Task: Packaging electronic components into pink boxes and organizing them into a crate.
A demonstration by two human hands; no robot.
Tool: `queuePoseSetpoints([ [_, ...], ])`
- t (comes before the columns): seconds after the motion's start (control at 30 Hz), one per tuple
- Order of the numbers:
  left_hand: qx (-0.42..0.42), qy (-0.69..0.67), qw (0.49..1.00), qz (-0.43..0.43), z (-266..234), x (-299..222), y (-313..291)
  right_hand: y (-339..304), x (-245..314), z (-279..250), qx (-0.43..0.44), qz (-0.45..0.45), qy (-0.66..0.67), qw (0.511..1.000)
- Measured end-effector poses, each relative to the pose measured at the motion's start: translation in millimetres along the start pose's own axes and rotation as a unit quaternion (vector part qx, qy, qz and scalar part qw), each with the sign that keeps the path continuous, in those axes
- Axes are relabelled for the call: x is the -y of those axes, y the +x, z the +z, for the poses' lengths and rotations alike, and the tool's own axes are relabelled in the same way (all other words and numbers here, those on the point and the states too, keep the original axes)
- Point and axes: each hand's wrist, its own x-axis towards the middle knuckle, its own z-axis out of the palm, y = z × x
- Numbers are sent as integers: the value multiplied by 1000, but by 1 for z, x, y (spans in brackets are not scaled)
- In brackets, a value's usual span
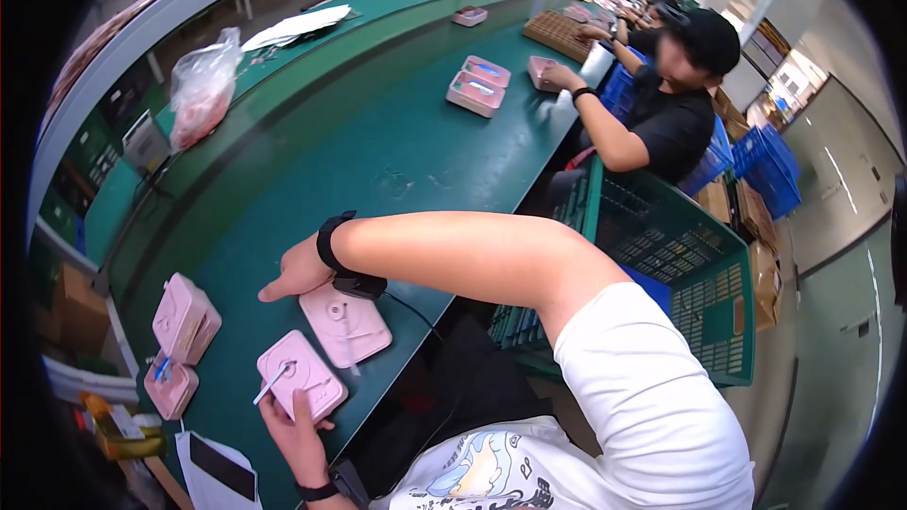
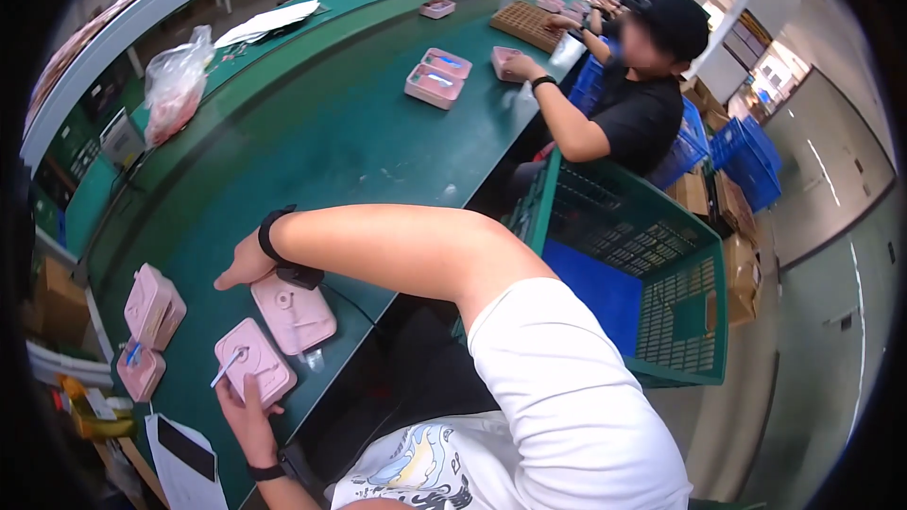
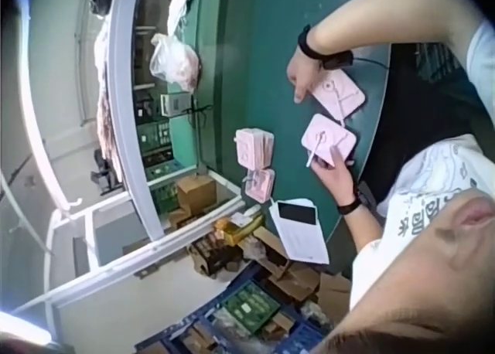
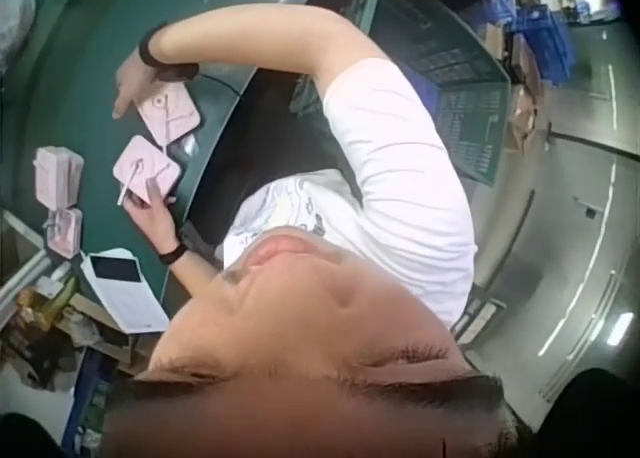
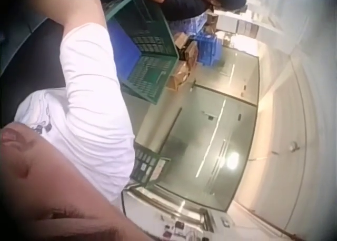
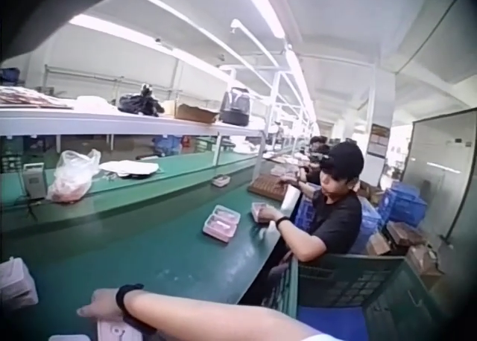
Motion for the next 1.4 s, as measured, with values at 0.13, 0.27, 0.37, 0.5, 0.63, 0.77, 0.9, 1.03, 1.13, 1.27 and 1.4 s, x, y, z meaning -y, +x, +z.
queuePoseSetpoints([
  [0.13, 12, 178, 982, 56, 11, -7, 8, -39, -68, -10, -24, 2, 60, 998],
  [0.27, -46, 443, 892, 76, -4, -51, -11, -69, -92, 15, -212, -99, 102, 967],
  [0.37, -164, 450, 844, 241, -11, -47, -2, -77, -127, 45, -375, -102, 231, 892],
  [0.5, -5, 462, 808, 366, 51, -81, 1, -94, -151, 104, -404, 11, 443, 800],
  [0.63, 83, 540, 771, 327, 84, -65, 4, -105, -134, 124, -328, -48, 327, 885],
  [0.77, 145, 528, 802, 238, 99, -56, 2, -117, -126, 125, -375, -166, 97, 907],
  [0.9, 200, 475, 831, 210, 120, -58, 10, -129, -138, 114, -372, -227, 62, 898],
  [1.03, 181, 484, 806, 289, 132, -47, 32, -131, -140, 116, -338, -208, 86, 914],
  [1.13, 203, 477, 804, 290, 137, -40, 45, -120, -139, 122, -344, -204, 135, 906],
  [1.27, 218, 467, 796, 317, 148, -38, 53, -108, -149, 117, -336, -210, 97, 913],
  [1.4, 274, 457, 794, 294, 143, -43, 78, -110, -154, 107, -382, -205, 105, 895],
])
